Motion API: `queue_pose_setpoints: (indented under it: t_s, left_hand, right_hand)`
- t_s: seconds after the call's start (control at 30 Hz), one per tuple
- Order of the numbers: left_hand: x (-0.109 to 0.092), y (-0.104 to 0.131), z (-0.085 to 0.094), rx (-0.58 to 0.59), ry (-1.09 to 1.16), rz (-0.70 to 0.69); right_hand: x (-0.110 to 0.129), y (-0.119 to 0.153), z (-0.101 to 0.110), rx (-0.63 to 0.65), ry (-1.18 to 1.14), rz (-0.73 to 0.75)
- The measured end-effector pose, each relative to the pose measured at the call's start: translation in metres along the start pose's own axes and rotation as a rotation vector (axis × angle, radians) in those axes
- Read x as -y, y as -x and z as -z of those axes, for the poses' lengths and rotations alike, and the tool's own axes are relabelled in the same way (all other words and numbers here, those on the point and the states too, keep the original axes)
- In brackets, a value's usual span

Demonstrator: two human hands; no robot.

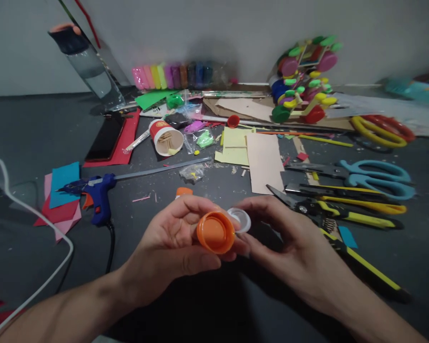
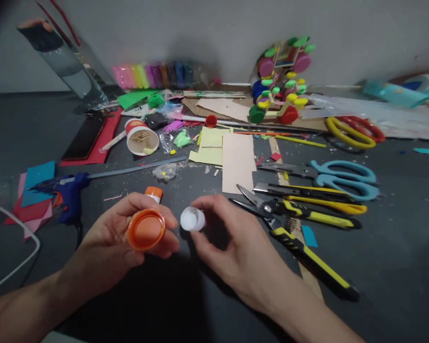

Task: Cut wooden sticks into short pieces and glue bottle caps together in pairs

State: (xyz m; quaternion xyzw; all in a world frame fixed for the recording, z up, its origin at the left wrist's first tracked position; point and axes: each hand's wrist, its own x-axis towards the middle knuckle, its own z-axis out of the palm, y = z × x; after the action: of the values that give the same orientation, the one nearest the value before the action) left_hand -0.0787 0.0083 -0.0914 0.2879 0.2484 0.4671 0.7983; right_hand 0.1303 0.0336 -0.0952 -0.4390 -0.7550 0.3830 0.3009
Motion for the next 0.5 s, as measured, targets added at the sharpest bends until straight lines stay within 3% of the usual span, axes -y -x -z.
queue_pose_setpoints:
  t_s: [0.2,0.5]
  left_hand:
    - [0.002,0.002,0.001,0.056,0.010,0.011]
    - [0.001,0.000,-0.001,0.023,-0.040,-0.038]
  right_hand:
    - [-0.011,-0.002,-0.007,0.082,0.342,0.168]
    - [-0.020,0.001,-0.003,0.045,0.438,0.232]
